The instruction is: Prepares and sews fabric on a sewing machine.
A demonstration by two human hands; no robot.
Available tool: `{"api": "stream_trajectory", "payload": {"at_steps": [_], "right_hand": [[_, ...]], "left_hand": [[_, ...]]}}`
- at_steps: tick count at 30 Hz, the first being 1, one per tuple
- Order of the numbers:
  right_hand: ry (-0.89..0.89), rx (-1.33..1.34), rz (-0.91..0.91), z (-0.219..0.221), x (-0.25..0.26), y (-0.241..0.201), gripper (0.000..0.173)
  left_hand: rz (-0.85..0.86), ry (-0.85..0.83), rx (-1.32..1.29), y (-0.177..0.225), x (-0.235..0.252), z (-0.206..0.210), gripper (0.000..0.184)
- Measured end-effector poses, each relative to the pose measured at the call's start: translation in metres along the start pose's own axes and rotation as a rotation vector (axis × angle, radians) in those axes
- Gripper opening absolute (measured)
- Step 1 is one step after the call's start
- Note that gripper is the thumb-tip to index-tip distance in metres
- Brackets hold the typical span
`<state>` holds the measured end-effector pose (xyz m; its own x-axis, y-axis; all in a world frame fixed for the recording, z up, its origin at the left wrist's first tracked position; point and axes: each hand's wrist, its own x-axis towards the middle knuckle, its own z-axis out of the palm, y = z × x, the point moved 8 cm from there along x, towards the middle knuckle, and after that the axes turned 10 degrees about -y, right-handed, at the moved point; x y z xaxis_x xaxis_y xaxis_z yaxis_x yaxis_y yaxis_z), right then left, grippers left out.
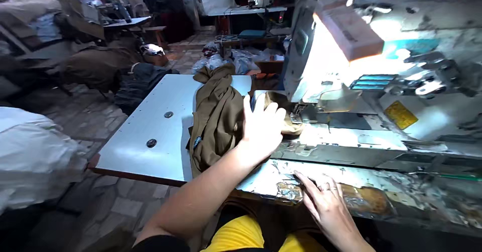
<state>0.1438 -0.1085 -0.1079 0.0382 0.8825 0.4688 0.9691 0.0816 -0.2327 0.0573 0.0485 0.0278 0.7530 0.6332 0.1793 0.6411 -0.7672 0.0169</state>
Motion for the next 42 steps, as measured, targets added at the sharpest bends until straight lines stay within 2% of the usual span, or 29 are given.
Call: {"api": "stream_trajectory", "payload": {"at_steps": [1, 3, 5, 7, 9, 10, 12, 14, 15, 17, 19, 22, 24, 27, 28, 29, 30, 31, 32, 33, 34, 36, 38, 40, 42], "right_hand": [[-0.028, -0.019, -0.012, 0.003, 0.007, 0.000, 0.042], [-0.082, -0.032, -0.041, 0.004, 0.019, 0.004, 0.037], [-0.056, -0.004, -0.094, 0.000, 0.025, 0.009, 0.032], [0.047, 0.157, -0.094, -0.014, 0.023, 0.014, 0.030], [0.183, 0.364, -0.012, -0.040, 0.025, 0.020, 0.033], [0.221, 0.436, 0.021, -0.051, 0.025, 0.022, 0.034], [0.238, 0.667, 0.072, -0.062, 0.027, 0.029, 0.027], [0.188, 0.882, 0.077, -0.067, 0.040, 0.028, 0.009], [0.173, 0.882, 0.053, -0.071, 0.049, 0.022, 0.009], [0.153, 0.617, -0.048, -0.081, 0.066, 0.003, 0.032], [0.109, 0.216, -0.108, -0.090, 0.081, -0.019, 0.051], [0.132, -0.123, -0.120, -0.095, 0.104, -0.040, 0.045], [0.043, -0.150, -0.132, -0.079, 0.129, -0.043, 0.040], [-0.051, 0.014, -0.175, -0.060, 0.146, -0.044, 0.034], [-0.023, 0.046, -0.193, -0.063, 0.141, -0.050, 0.034], [0.008, 0.058, -0.197, -0.067, 0.128, -0.053, 0.033], [0.053, 0.053, -0.198, -0.071, 0.111, -0.054, 0.032], [0.078, 0.045, -0.185, -0.072, 0.097, -0.051, 0.032], [0.080, 0.031, -0.150, -0.067, 0.084, -0.044, 0.033], [0.067, 0.010, -0.105, -0.058, 0.073, -0.034, 0.035], [0.046, -0.018, -0.067, -0.047, 0.063, -0.022, 0.037], [-0.001, -0.091, -0.042, -0.024, 0.050, -0.005, 0.040], [-0.012, -0.139, -0.056, -0.009, 0.043, 0.001, 0.040], [0.045, -0.112, -0.061, -0.005, 0.037, 0.005, 0.036], [0.112, -0.054, -0.046, -0.013, 0.033, 0.002, 0.030]], "left_hand": [[0.013, -0.036, 0.057, 0.002, 0.013, -0.002, 0.030], [0.047, 0.016, 0.080, -0.004, 0.046, -0.001, 0.016], [-0.047, 0.009, -0.013, -0.034, 0.084, -0.001, 0.020], [-0.231, -0.032, -0.072, -0.083, 0.107, 0.003, 0.030], [-0.367, -0.068, -0.183, -0.130, 0.097, -0.006, 0.038], [-0.371, -0.105, -0.297, -0.143, 0.073, -0.009, 0.039], [-0.246, -0.147, -0.620, -0.140, 0.003, -0.014, 0.035], [0.073, -0.162, -0.826, -0.119, -0.054, -0.020, 0.018], [0.184, -0.179, -0.839, -0.109, -0.069, -0.020, 0.013], [0.246, -0.159, -0.793, -0.100, -0.081, -0.019, 0.013], [0.262, -0.116, -0.768, -0.097, -0.079, -0.020, 0.016], [0.413, -0.090, -0.801, -0.089, -0.076, -0.023, 0.019], [0.610, -0.130, -0.912, -0.073, -0.079, -0.024, 0.017], [0.985, -0.230, -1.024, -0.032, -0.104, -0.033, 0.024], [0.990, -0.198, -0.987, -0.035, -0.114, -0.038, 0.028], [0.852, -0.102, -0.932, -0.053, -0.120, -0.037, 0.031], [0.591, 0.016, -0.838, -0.085, -0.122, -0.028, 0.039], [0.257, 0.112, -0.725, -0.125, -0.121, -0.013, 0.053], [-0.055, 0.127, -0.618, -0.164, -0.121, 0.005, 0.064], [-0.287, 0.049, -0.550, -0.193, -0.122, 0.027, 0.067], [-0.437, -0.106, -0.499, -0.208, -0.119, 0.047, 0.062], [-0.518, -0.324, -0.499, -0.222, -0.102, 0.070, 0.042], [-0.546, -0.317, -0.574, -0.266, -0.071, 0.061, 0.039], [-0.607, -0.081, -0.434, -0.341, -0.031, 0.008, 0.037], [-0.568, 0.291, -0.352, -0.384, -0.008, -0.097, 0.034]]}}
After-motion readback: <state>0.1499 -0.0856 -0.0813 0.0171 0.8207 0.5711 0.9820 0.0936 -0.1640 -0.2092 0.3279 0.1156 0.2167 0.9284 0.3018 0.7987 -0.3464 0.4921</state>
